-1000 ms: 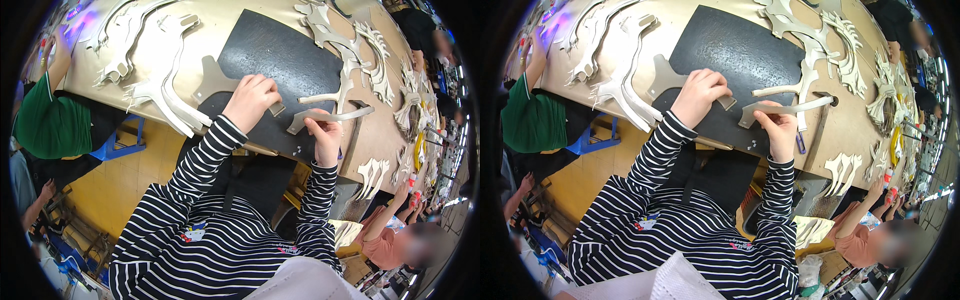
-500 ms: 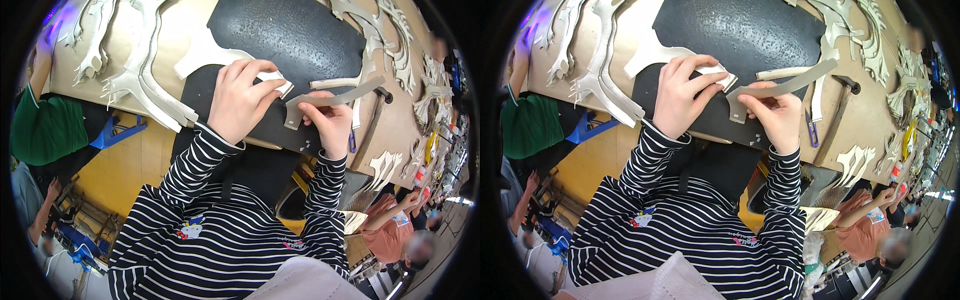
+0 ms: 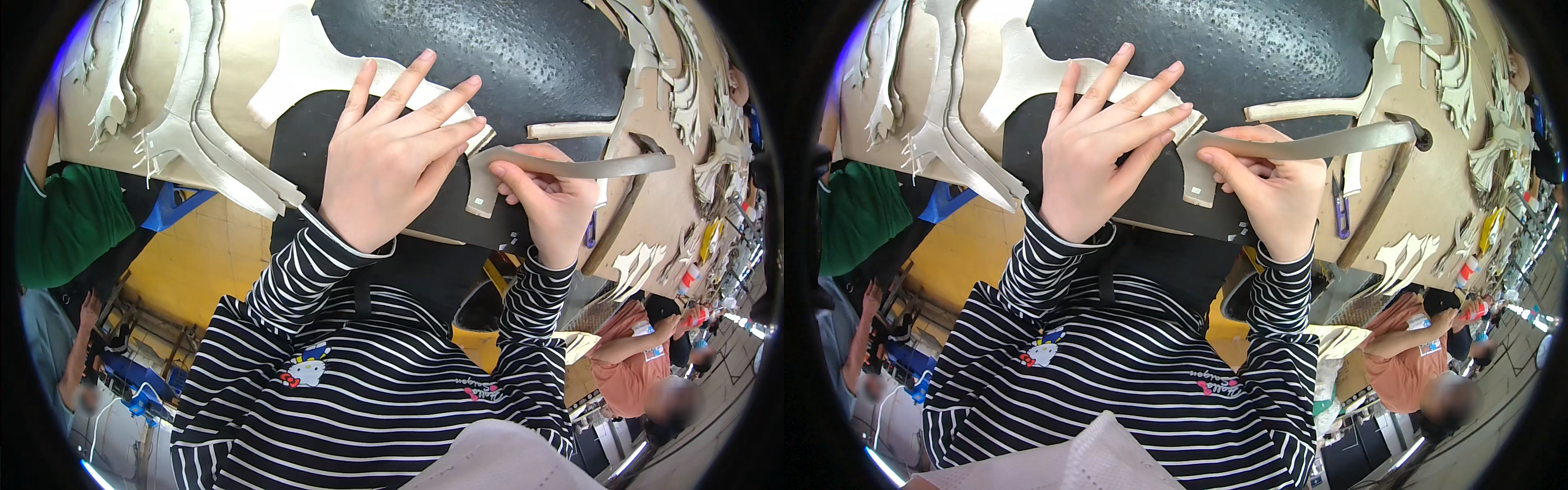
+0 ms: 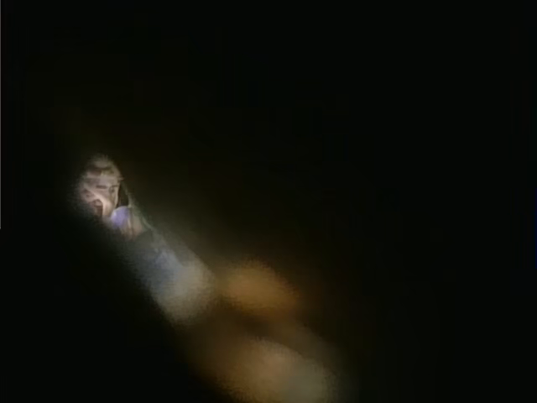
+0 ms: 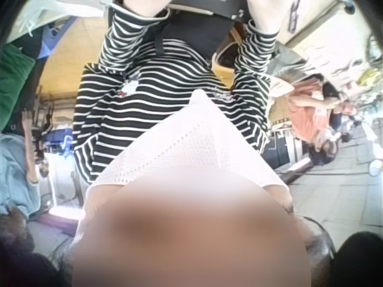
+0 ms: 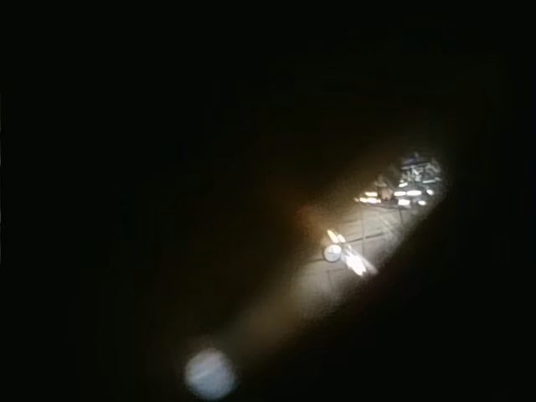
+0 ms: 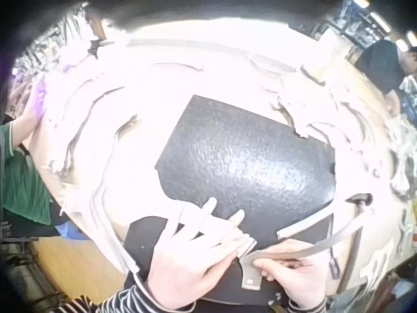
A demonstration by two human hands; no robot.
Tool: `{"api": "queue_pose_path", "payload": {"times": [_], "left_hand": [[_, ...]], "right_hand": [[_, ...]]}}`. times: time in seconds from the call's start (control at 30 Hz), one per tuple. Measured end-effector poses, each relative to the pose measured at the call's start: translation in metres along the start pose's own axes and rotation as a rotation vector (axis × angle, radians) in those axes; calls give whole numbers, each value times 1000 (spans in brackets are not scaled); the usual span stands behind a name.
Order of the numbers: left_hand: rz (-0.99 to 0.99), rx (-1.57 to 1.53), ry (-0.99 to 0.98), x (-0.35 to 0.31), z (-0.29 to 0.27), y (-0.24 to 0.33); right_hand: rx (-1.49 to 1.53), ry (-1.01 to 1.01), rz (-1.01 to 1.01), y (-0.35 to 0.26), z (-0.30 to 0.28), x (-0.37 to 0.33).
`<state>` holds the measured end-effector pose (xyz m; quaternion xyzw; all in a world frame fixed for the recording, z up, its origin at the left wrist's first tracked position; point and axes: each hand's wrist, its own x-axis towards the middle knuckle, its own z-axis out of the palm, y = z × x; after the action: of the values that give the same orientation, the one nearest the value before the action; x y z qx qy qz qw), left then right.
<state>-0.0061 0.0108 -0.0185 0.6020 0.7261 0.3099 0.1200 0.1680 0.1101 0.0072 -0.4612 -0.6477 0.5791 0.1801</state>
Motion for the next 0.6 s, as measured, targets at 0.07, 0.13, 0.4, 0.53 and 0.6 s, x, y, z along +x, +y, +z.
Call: {"api": "queue_pose_path", "payload": {"times": [0.07,0.13,0.4,0.53,0.6], "left_hand": [[-3,-4,2,0,0,0],[-4,-3,6,0,0,0],[-2,-6,7,1,0,0],[-4,-18,7,1,-1,0],[-6,-20,3,1,-1,0]], "right_hand": [[26,15,0,0,1,-1],[26,28,-7,1,3,-2],[-10,33,-52,3,4,-1],[-20,25,-56,4,4,-1],[-18,25,-57,4,4,-1]]}}
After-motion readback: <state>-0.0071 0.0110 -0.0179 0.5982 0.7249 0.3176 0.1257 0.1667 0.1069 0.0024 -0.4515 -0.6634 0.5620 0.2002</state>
